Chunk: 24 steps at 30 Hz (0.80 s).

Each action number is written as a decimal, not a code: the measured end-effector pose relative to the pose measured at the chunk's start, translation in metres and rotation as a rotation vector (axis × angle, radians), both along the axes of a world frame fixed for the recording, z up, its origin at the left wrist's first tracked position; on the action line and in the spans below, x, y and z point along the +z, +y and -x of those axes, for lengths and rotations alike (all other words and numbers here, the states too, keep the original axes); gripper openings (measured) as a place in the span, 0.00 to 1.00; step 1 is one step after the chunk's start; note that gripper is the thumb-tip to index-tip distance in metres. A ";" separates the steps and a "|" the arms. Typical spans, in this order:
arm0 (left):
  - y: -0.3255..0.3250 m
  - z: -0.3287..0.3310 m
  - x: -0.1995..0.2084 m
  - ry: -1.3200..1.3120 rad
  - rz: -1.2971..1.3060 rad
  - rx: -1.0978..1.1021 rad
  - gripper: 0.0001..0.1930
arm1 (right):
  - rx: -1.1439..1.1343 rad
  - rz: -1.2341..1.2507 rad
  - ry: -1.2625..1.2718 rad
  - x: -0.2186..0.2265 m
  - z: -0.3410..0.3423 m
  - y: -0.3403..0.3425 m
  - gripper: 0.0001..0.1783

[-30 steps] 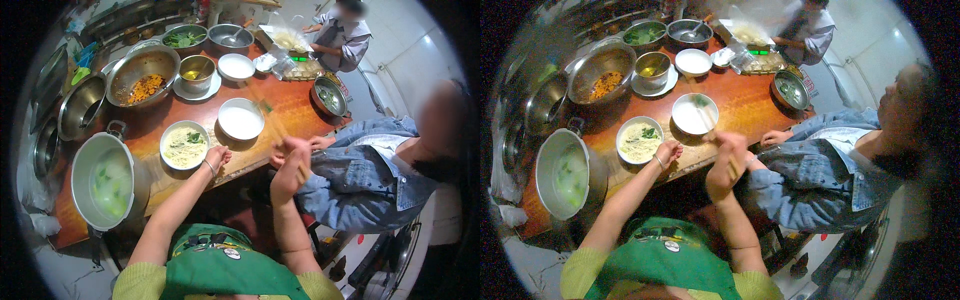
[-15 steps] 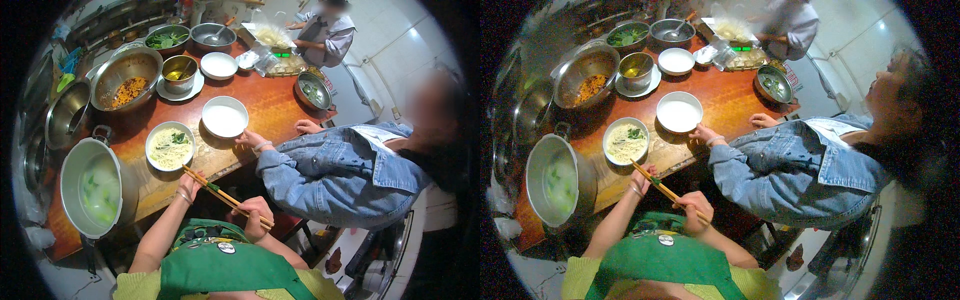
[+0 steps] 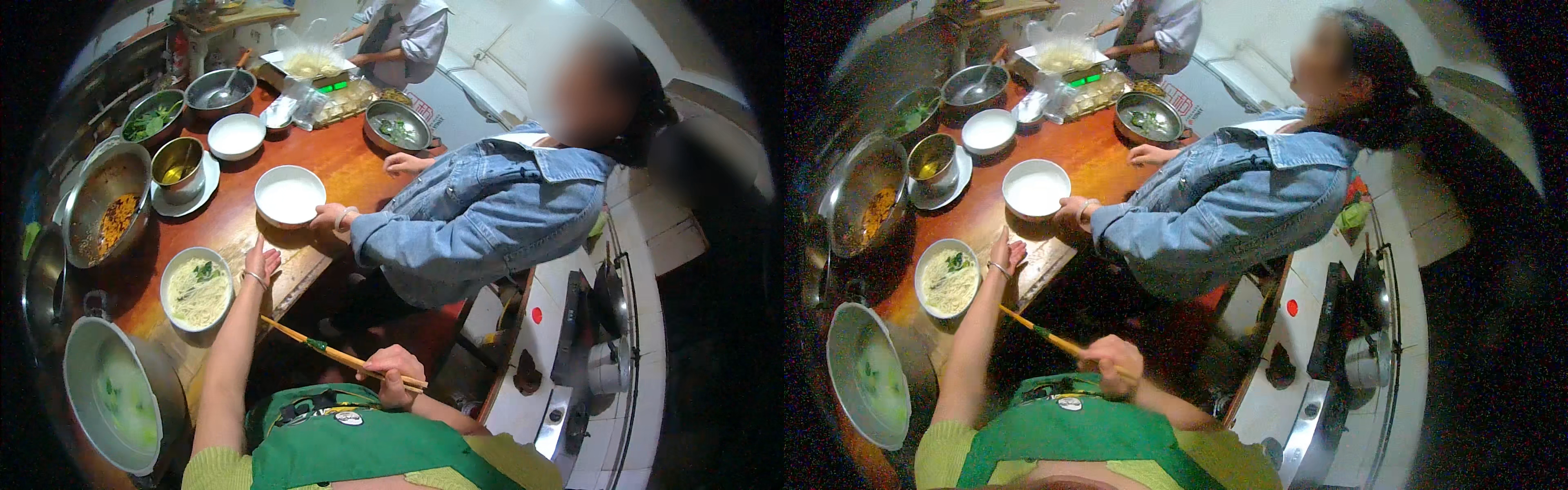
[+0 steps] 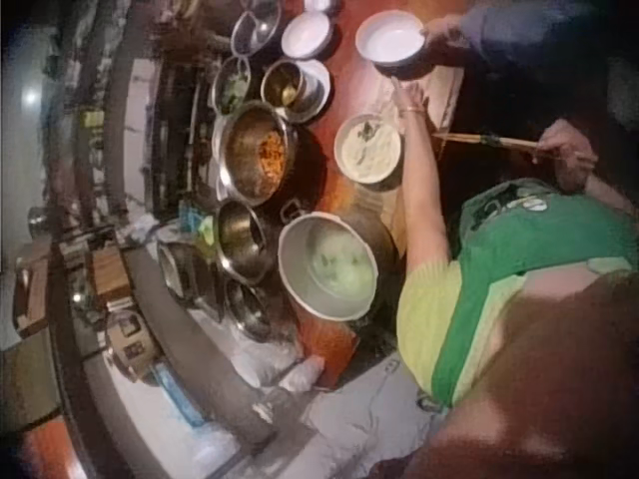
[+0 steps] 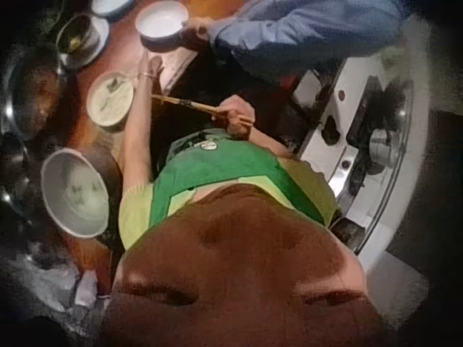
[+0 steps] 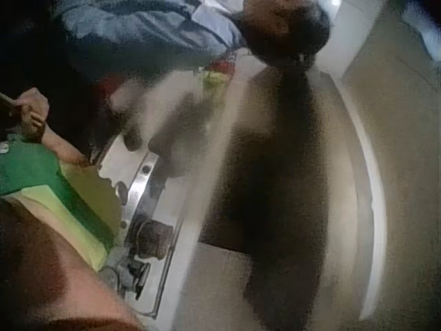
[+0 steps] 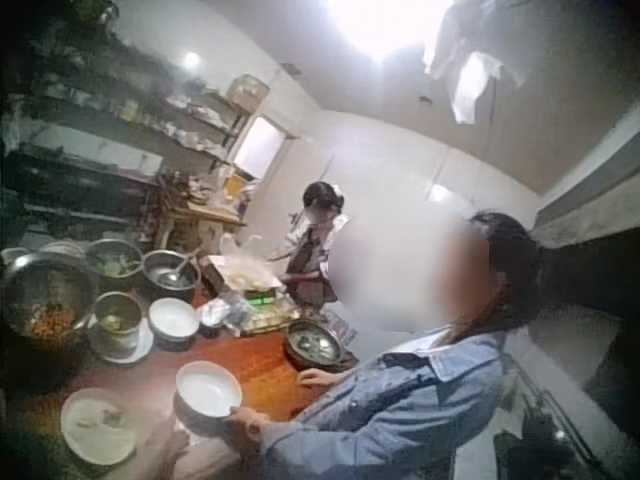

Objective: The person serves noodles and vegetables from a pressure cooker into bowls using chopsticks and a ladle. They transfer cooked noodles and broth into multiple bowls and arrange them on the counter.

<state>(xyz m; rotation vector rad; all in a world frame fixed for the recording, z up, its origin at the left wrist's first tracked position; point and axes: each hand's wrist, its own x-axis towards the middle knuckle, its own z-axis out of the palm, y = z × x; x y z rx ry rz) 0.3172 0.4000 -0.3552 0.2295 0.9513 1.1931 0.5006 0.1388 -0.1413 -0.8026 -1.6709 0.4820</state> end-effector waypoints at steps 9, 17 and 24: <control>-0.005 0.008 -0.002 0.035 -0.072 -0.008 0.38 | -0.141 0.072 0.150 -0.035 0.003 -0.016 0.17; -0.120 0.024 0.019 -0.045 -0.060 0.043 0.15 | -0.054 0.204 0.252 -0.019 -0.011 0.004 0.19; -0.235 0.025 0.109 0.208 0.107 -0.057 0.08 | 0.128 0.160 0.315 0.025 -0.005 0.039 0.18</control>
